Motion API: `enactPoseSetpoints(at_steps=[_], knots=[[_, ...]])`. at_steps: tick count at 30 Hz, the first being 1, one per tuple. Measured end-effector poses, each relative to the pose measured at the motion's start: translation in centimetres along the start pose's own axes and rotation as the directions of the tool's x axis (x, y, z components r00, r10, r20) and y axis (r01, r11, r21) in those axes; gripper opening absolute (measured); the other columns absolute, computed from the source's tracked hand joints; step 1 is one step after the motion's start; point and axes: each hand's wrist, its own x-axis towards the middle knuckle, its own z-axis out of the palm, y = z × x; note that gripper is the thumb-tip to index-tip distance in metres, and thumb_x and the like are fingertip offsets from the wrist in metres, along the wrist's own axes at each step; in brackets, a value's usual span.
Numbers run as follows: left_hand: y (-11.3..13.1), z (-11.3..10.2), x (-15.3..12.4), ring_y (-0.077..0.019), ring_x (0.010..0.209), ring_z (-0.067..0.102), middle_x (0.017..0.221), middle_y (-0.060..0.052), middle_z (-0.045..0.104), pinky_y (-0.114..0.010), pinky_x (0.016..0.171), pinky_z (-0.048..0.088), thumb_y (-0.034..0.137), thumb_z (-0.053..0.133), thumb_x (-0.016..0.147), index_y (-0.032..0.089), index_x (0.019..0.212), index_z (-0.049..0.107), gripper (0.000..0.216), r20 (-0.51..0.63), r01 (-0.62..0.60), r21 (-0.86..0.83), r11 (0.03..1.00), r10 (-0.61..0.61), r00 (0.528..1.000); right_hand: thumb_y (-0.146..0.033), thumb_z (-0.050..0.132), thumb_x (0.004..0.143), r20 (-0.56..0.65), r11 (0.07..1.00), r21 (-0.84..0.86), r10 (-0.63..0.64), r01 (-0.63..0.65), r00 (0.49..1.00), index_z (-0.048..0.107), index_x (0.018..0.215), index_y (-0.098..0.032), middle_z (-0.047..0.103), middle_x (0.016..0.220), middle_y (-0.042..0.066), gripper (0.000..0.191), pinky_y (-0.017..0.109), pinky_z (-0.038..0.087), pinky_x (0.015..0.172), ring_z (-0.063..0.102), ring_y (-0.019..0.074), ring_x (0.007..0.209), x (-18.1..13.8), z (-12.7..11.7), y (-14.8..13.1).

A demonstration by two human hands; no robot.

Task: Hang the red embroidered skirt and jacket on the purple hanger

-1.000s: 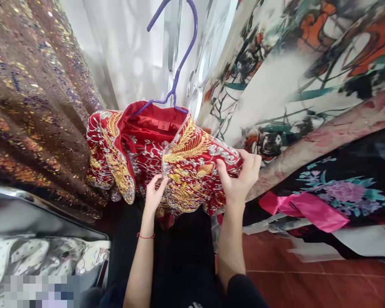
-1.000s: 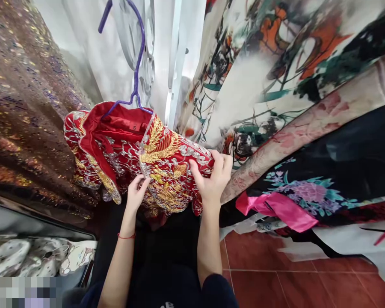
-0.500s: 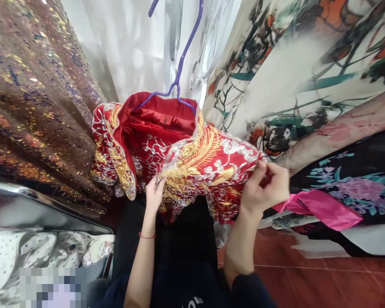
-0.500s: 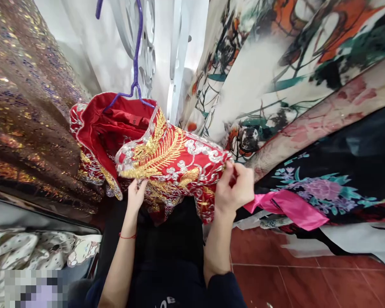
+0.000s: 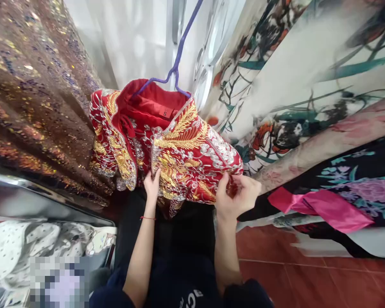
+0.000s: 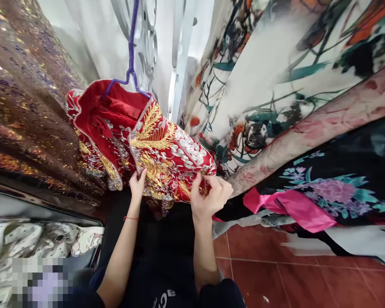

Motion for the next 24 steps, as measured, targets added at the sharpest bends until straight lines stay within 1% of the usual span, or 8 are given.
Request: enactPoseSetpoints(at_steps=[3,5,8,11,14,17,21,24], knots=[[0.7,-0.5,-2.4,-0.0231,0.097,0.067,0.103,-0.01,0.071,-0.037,0.094,0.05,0.058,0.071,0.081,0.016,0.103,0.064,0.047,-0.059,-0.055,0.0,0.998,0.055,0.997,-0.017,0.073,0.083,-0.011,0.989,0.129,-0.076,0.077,0.997,0.06,0.1,-0.025,0.06,0.085,0.005,0.023,0.038,0.051,0.073,0.059,0.0209,0.081,0.8,-0.5,-3.1],[1.0,-1.0,-4.1,-0.0185,0.09,0.063,0.096,-0.005,0.066,-0.034,0.089,0.05,0.052,0.07,0.084,0.018,0.099,0.059,0.039,-0.187,-0.123,0.013,0.992,0.123,0.975,-0.016,0.069,0.086,0.096,0.949,0.291,-0.158,0.124,0.983,0.06,0.102,-0.025,0.062,0.084,0.004,0.021,0.035,0.051,0.072,0.06,0.0194,0.079,0.7,0.3,-5.8],[1.0,-2.6,-5.0,-0.0133,0.074,0.05,0.082,0.003,0.049,-0.028,0.076,0.046,0.045,0.071,0.083,0.021,0.087,0.049,0.033,-0.416,-0.212,0.101,0.972,0.235,0.878,-0.026,0.065,0.092,0.294,0.883,0.462,-0.245,0.087,0.924,0.063,0.104,-0.022,0.067,0.091,0.007,0.013,0.035,0.051,0.075,0.062,0.0201,0.084,0.3,3.0,-10.0],[0.8,-5.0,-3.7,-0.0142,0.078,0.047,0.089,0.002,0.045,-0.029,0.076,0.044,0.039,0.077,0.076,0.023,0.09,0.045,0.039,-0.521,-0.205,0.219,0.954,0.291,0.802,-0.045,0.062,0.095,0.424,0.872,0.49,-0.233,-0.006,0.875,0.065,0.112,-0.015,0.069,0.101,0.013,0.034,0.038,0.049,0.083,0.061,0.0234,0.094,0.0,6.4,-13.5],[0.6,-7.8,-1.4,-0.0182,0.083,0.05,0.09,-0.001,0.052,-0.032,0.078,0.043,0.032,0.072,0.076,0.022,0.09,0.048,0.029,-0.402,-0.196,0.318,0.927,0.32,0.858,-0.058,0.06,0.093,0.512,0.89,0.45,-0.19,-0.073,0.838,0.067,0.114,-0.014,0.07,0.104,0.014,0.049,0.041,0.046,0.088,0.059,0.0266,0.099,-0.1,9.1,-15.9],[0.9,-9.9,-0.2,-0.0174,0.072,0.048,0.073,0.001,0.05,-0.03,0.07,0.04,0.023,0.06,0.079,0.023,0.074,0.047,0.015,-0.236,-0.274,0.349,0.896,0.367,0.9,-0.048,0.058,0.097,0.551,0.911,0.401,-0.158,-0.094,0.819,0.071,0.102,-0.017,0.071,0.1,0.013,0.034,0.044,0.042,0.09,0.058,0.0273,0.099,0.0,10.3,-17.2],[1.9,-10.8,-2.2,-0.0128,0.054,0.037,0.058,0.004,0.038,-0.027,0.056,0.033,0.023,0.055,0.083,0.023,0.062,0.037,0.028,-0.223,-0.352,0.325,0.878,0.432,0.874,-0.033,0.047,0.103,0.553,0.866,0.478,-0.166,-0.148,0.816,0.069,0.089,-0.018,0.071,0.09,0.009,0.03,0.039,0.044,0.085,0.06,0.0221,0.091,1.3,9.9,-17.1],[3.2,-9.9,-5.3,-0.0119,0.048,0.032,0.053,0.005,0.032,-0.028,0.051,0.03,0.026,0.054,0.085,0.024,0.057,0.032,0.036,-0.247,-0.394,0.306,0.867,0.472,0.846,-0.036,0.044,0.104,0.581,0.729,0.621,-0.184,-0.287,0.793,0.064,0.082,-0.019,0.066,0.079,0.004,0.035,0.034,0.047,0.078,0.058,0.0169,0.077,3.3,8.2,-16.6]])
